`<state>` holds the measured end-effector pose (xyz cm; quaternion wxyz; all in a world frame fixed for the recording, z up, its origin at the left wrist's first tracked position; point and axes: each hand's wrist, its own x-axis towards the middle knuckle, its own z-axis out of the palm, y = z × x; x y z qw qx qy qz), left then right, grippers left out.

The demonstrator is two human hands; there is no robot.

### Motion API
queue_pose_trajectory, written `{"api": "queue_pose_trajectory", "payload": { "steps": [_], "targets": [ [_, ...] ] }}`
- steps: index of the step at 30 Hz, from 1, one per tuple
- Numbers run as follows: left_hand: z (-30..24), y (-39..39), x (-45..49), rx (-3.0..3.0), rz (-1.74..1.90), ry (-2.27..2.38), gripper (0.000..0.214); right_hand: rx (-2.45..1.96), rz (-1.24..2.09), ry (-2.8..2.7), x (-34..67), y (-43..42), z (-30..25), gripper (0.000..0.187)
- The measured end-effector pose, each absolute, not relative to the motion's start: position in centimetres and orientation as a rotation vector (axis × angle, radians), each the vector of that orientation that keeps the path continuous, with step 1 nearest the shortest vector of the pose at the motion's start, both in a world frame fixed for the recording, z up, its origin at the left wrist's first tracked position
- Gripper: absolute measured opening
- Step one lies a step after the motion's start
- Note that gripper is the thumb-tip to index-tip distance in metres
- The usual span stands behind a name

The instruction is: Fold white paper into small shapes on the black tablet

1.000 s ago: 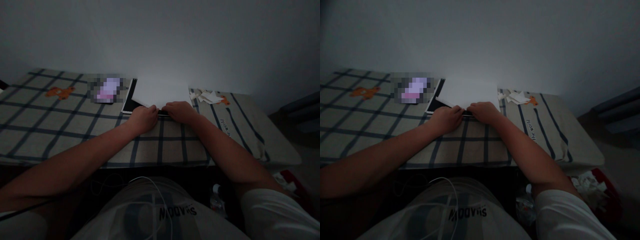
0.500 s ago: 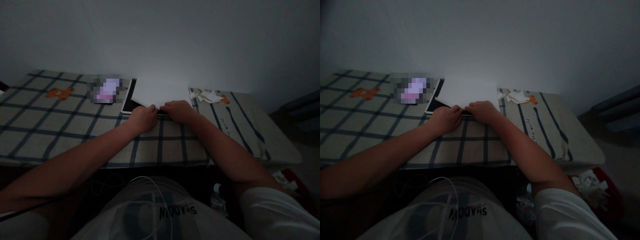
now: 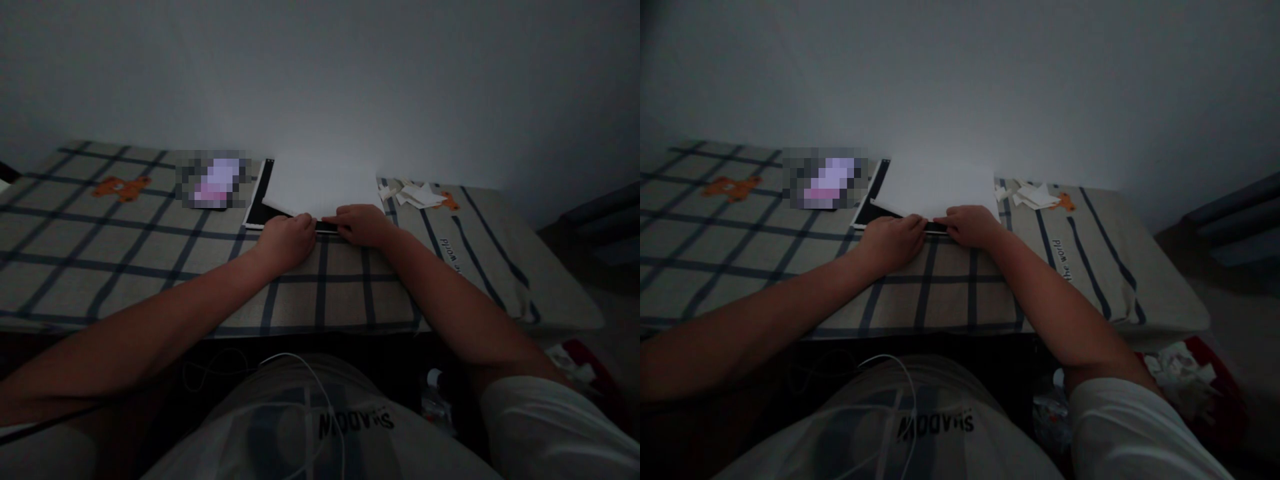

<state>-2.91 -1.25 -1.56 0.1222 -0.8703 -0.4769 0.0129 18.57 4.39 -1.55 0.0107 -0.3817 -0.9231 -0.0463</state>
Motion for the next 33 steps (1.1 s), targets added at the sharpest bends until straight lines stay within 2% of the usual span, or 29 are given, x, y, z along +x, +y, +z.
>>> {"api": "queue_pose_trajectory", "payload": {
  "steps": [22,33],
  "targets": [
    [-1.94,-2.04,-3.88,-2.47,-0.112,-1.509,0.046,-1.197,-0.13,-2.922,18.45,4.32,-1.29,0.049],
    [-1.95,-1.89,-3.88,-2.427,-0.076,-1.431,0.038,-1.191,-0.099,-2.888,18.46,4.32,-1.39,0.048]
  ]
}}
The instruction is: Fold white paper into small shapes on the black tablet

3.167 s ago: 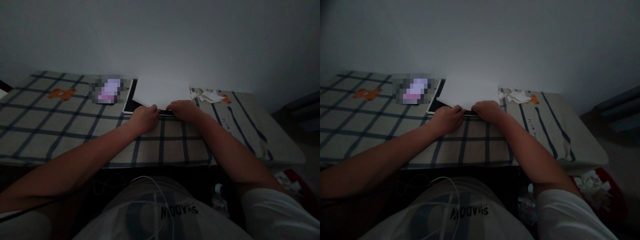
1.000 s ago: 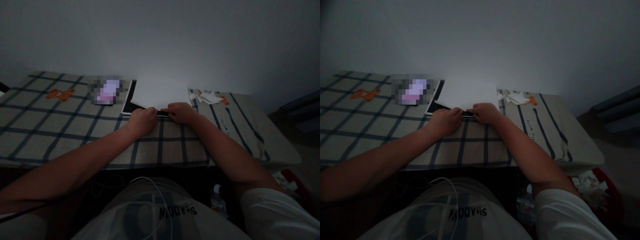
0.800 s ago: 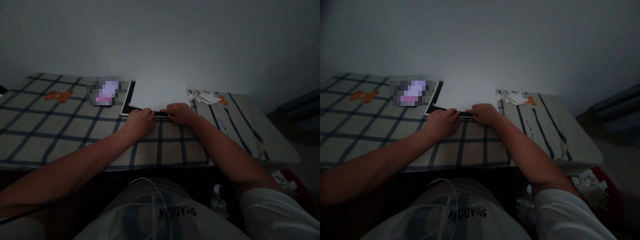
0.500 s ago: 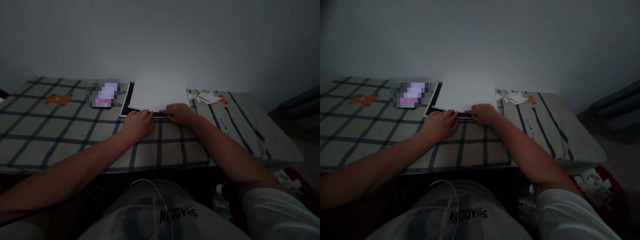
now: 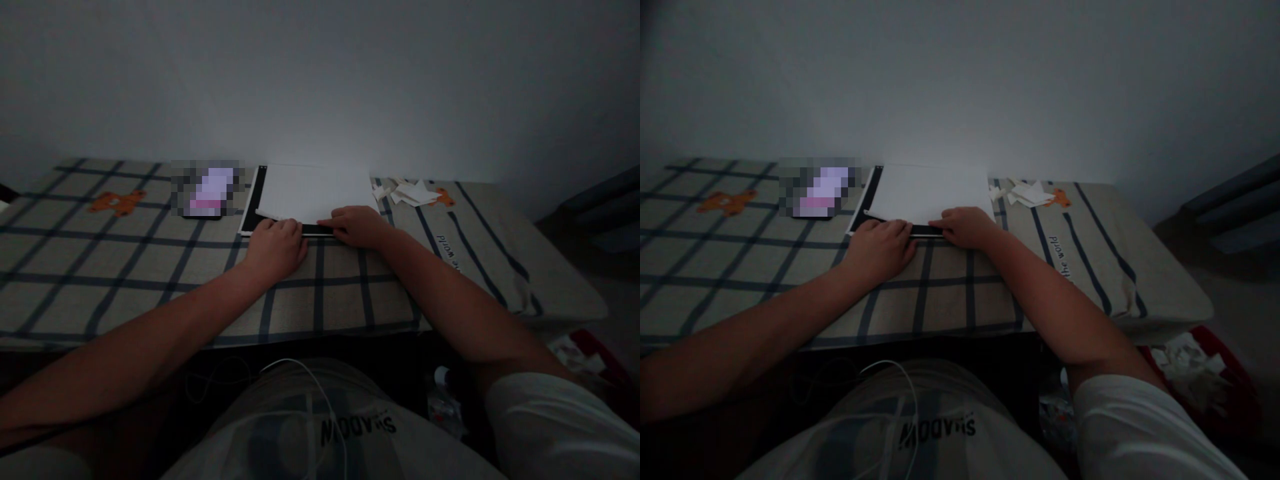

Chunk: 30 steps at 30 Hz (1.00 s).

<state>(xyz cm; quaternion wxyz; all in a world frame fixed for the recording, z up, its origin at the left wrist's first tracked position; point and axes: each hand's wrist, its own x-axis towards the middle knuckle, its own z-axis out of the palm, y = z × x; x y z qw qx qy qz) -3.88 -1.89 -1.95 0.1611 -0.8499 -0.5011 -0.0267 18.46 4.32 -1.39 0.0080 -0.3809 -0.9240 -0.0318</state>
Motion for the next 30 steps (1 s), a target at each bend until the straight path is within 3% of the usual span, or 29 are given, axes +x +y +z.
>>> {"api": "queue_pose_trajectory", "payload": {
  "steps": [14,30],
  "targets": [
    [-2.3,-2.0,-4.3,-2.481,-0.168,-1.457,0.037,-1.172,-0.11,-2.897,18.5,4.5,-1.5,0.049],
    [-3.7,-1.8,-5.5,-2.559,-0.21,-1.481,0.056,-1.165,-0.062,-2.879,18.6,4.2,-1.2,0.05]
  ]
}}
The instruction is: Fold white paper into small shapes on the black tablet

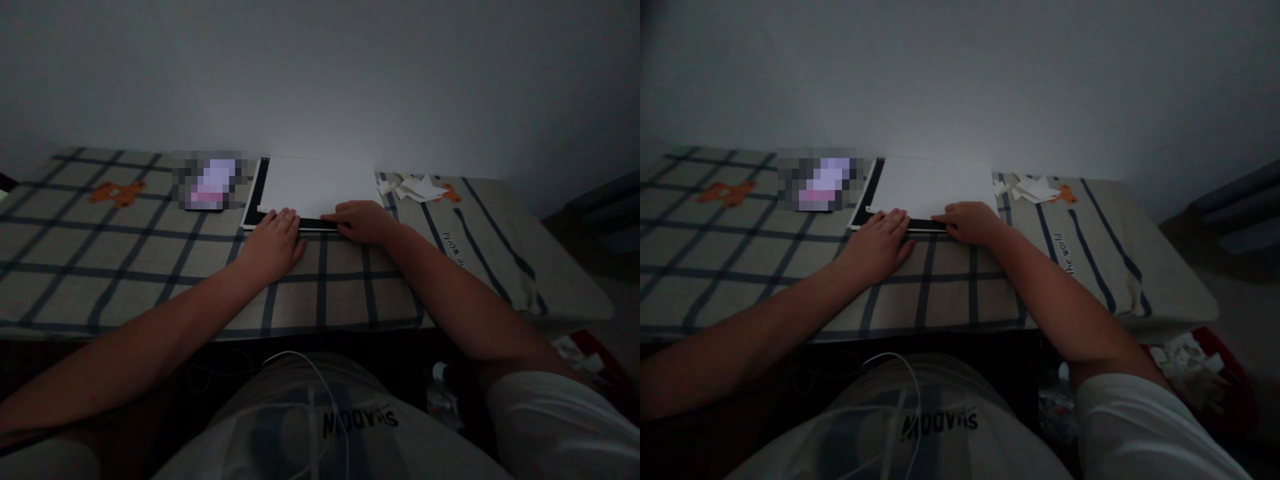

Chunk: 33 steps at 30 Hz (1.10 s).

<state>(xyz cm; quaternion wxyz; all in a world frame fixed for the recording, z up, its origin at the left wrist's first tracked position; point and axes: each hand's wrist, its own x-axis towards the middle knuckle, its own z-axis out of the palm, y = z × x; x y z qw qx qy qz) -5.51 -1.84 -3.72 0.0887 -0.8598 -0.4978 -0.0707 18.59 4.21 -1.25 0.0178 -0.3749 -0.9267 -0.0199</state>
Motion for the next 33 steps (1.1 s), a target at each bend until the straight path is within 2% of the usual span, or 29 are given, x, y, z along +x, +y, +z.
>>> {"api": "queue_pose_trajectory", "payload": {
  "steps": [21,33],
  "targets": [
    [-3.4,-2.1,-5.2,-2.557,-0.116,-1.561,0.054,-1.138,-0.079,-2.873,18.8,4.4,-1.6,0.051],
    [-3.0,-3.0,-5.3,-2.483,-0.235,-1.537,0.052,-1.161,-0.091,-2.875,18.8,4.4,-1.7,0.049]
  ]
}}
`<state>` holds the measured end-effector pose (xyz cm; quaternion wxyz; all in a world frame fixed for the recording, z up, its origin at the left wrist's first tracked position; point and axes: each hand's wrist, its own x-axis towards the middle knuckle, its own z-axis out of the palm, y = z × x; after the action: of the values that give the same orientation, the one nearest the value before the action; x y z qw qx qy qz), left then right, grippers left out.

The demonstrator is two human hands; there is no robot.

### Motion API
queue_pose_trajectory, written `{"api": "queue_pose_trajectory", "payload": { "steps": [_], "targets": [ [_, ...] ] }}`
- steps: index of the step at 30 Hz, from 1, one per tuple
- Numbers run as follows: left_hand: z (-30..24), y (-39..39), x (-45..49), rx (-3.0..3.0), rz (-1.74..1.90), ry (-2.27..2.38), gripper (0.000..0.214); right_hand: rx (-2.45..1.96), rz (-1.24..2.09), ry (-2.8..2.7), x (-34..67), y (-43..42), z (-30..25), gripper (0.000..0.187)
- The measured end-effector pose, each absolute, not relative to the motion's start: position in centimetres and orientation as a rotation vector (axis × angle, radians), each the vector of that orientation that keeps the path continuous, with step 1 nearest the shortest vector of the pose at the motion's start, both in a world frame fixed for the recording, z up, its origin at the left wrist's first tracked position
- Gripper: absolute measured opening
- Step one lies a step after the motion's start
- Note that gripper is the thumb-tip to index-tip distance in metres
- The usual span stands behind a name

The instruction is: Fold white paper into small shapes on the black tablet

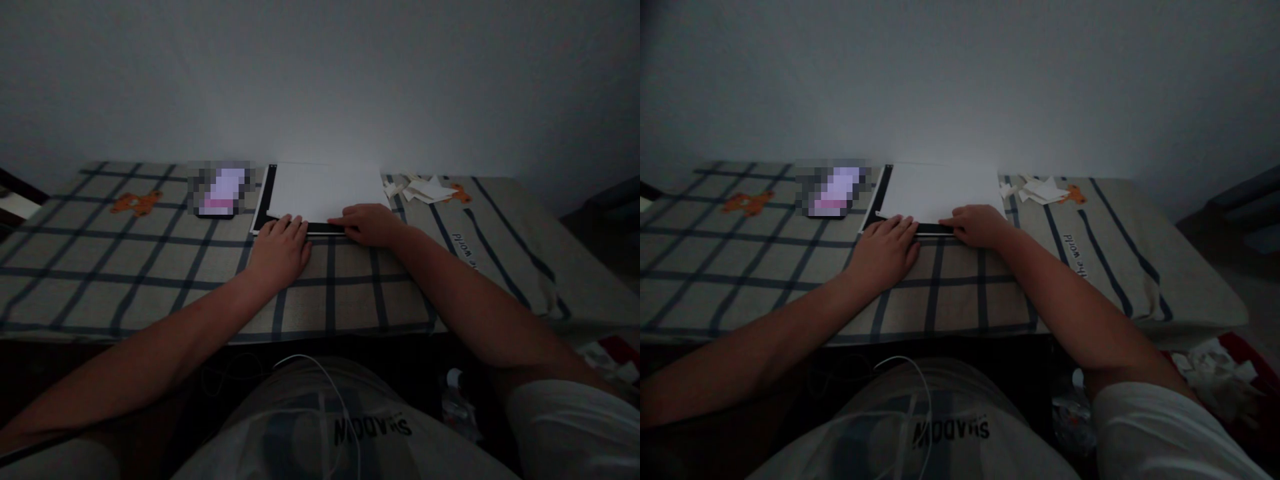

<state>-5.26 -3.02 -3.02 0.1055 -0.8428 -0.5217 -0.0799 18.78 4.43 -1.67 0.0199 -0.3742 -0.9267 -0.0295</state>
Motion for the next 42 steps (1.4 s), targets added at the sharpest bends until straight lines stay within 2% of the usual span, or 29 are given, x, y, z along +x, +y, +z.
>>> {"api": "queue_pose_trajectory", "payload": {
  "steps": [42],
  "targets": [
    [-2.6,-3.8,-5.1,-2.353,-0.181,-1.705,0.051,-1.143,-0.065,-2.88,18.8,4.6,-1.8,0.049]
  ]
}}
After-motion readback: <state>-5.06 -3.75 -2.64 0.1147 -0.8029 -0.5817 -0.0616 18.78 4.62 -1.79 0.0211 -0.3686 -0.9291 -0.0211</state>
